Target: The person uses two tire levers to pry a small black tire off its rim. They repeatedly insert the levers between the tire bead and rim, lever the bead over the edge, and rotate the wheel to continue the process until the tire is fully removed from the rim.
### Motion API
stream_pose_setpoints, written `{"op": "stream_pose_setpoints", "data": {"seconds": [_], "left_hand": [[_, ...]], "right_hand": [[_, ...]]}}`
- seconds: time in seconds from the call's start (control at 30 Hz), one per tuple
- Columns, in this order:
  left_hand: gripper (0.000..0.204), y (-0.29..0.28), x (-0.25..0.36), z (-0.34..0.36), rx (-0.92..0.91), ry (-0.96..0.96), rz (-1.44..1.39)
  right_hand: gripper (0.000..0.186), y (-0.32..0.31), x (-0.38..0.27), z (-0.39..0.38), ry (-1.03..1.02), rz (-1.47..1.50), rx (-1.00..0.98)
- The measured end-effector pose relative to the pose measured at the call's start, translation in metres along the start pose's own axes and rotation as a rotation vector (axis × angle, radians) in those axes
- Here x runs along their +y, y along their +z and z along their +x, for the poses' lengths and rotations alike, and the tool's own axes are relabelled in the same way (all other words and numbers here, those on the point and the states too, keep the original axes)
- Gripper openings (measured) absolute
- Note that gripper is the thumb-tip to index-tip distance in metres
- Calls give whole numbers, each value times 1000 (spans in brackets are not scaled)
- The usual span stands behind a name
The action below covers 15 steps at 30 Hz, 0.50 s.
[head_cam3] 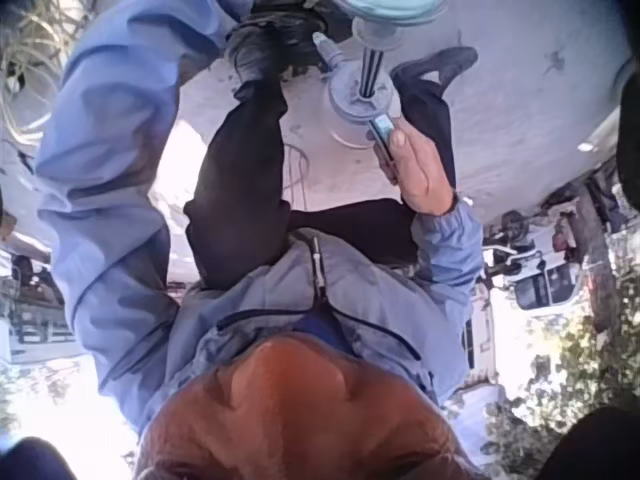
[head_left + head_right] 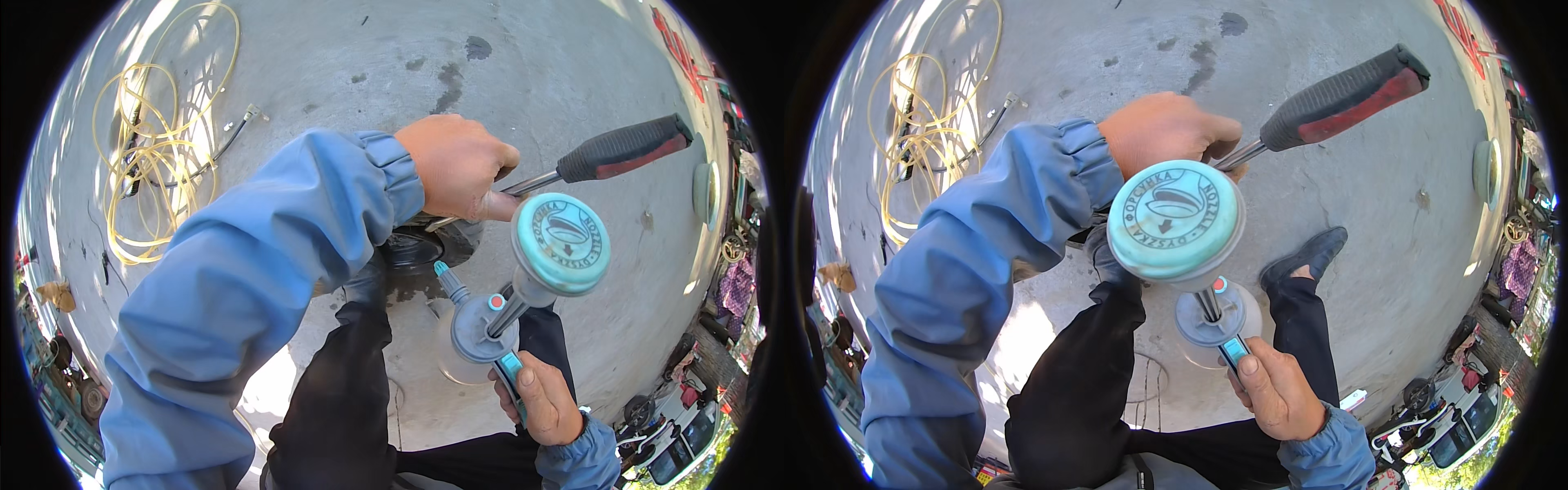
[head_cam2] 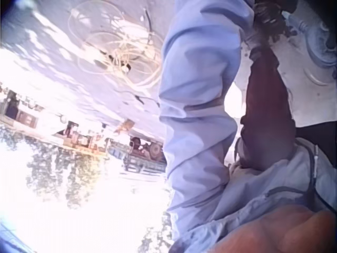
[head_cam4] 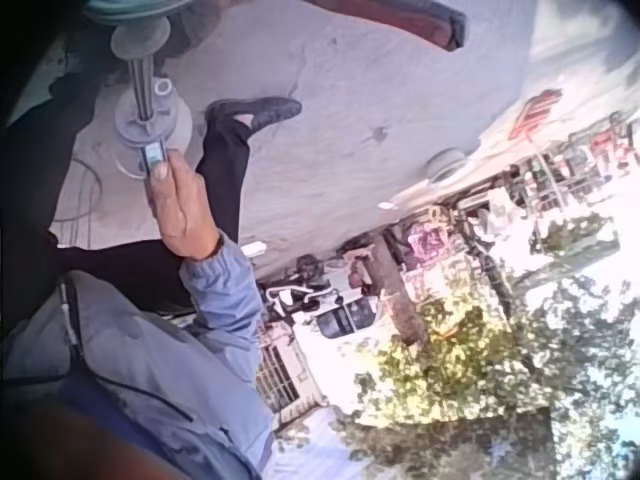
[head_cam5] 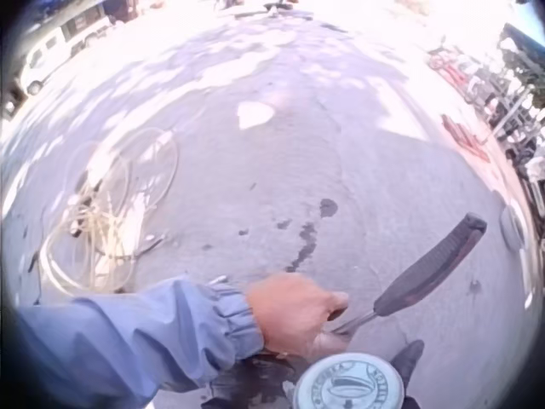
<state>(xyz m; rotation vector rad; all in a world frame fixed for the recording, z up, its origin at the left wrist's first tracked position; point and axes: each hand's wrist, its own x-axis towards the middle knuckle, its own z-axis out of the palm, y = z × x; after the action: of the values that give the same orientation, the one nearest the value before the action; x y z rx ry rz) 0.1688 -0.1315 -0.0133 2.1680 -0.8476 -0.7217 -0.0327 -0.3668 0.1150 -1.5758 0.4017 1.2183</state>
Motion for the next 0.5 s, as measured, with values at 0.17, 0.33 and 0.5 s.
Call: {"op": "stream_pose_setpoints", "data": {"seconds": [0.17, 0.33, 0.5], "left_hand": [[70, 0, -3, -3, 7, -10, -14], [63, 4, -3, -2, 31, 10, -15], [51, -8, 7, -4, -29, -85, -3]], "right_hand": [[51, 11, -15, 6, -51, 69, 31], [49, 6, -16, 6, -37, -1, 13], [51, 6, -13, 4, -67, 15, 2]]}}
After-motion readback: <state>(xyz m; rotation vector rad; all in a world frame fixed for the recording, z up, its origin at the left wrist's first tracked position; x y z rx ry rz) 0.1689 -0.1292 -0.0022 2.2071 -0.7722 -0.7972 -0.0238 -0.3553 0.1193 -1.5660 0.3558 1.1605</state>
